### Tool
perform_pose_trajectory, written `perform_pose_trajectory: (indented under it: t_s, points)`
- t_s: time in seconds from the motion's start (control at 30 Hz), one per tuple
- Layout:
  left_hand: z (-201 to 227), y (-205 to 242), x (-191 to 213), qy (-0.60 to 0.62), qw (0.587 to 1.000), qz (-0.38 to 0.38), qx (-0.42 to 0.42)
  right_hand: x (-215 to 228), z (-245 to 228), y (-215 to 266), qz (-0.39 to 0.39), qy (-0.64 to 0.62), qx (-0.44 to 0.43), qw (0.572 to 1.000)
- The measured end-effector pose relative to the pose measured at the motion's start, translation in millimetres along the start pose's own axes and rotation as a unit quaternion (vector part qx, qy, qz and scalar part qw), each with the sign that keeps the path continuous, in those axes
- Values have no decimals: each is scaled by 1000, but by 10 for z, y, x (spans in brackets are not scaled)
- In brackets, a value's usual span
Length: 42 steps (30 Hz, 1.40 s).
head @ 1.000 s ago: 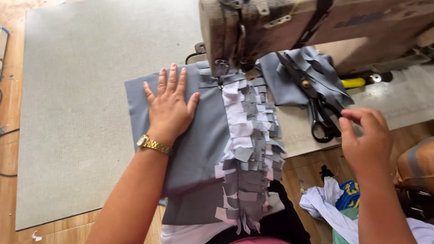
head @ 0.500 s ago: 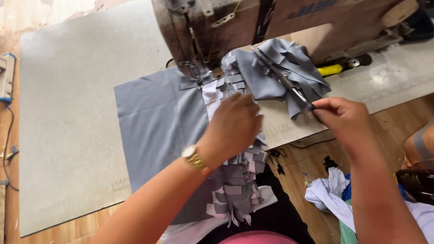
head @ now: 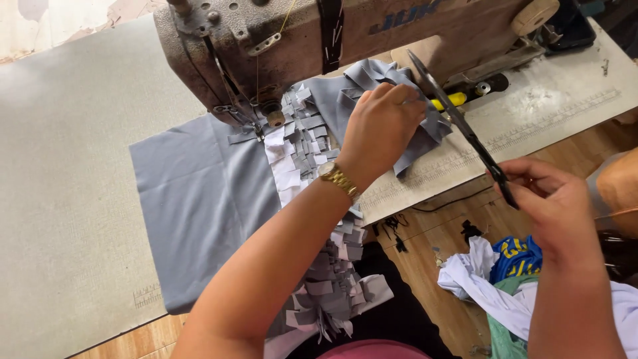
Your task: Sewing multiple small fabric strips onto a larger piece of fabric to create a ruffled or fringed texture, including trimming with scissors.
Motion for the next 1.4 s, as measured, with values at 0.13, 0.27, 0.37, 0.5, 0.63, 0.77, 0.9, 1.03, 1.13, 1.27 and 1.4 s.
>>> perform_pose_trajectory:
  t_s: [0.13, 0.27, 0.37, 0.5, 0.63, 0.77, 0.9, 1.03, 1.13, 1.27, 1.4]
  points:
    - [328, -21, 939, 218, 974, 38, 39, -370, -197, -58, -7, 88, 31, 996]
    - [561, 187, 1901, 434, 882, -1, 183, -691, -193, -194, -15, 217, 128, 968]
    - [538, 531, 2332, 443, 826, -64, 343, -807, -103, -225, -6, 299, 215, 930]
    - [477, 1072, 2466, 434, 721, -185, 508, -837, -163, -122, 6, 445, 269, 854]
    - [499, 1460, 2488, 440, 687, -217, 535, -1148, -708, 363, 39, 452, 366, 812]
    - [543, 1719, 2541, 454, 701, -230, 499, -1778, -1238, 942, -278, 93, 88, 952]
    - [603, 1909, 2665, 365, 871, -148, 293, -2103, -1184, 1283, -415, -90, -106, 899]
    - [645, 2195, 2855, 205, 961, -52, 178, -2113, -1530, 1381, -337, 47, 271, 900]
    - [626, 2391, 3033, 71, 996, 13, 59, -2010, -1568, 1444, -299, 96, 405, 859]
    - [528, 2580, 3202, -46, 998, 36, -29, -1964, -1501, 1446, -242, 116, 465, 844]
    - [378, 2702, 3305, -85, 996, 31, -14, -1933, -1438, 1322, -216, 124, 479, 841]
Point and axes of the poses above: each hand's wrist, its own y-axis away from the middle knuckle, its own x-axis out of the back of the hand, z = x × y, the point moved 2 cm from there along -y, towards the middle knuckle, and after that the axes turned 3 degrees about z, right-handed, at the moved point
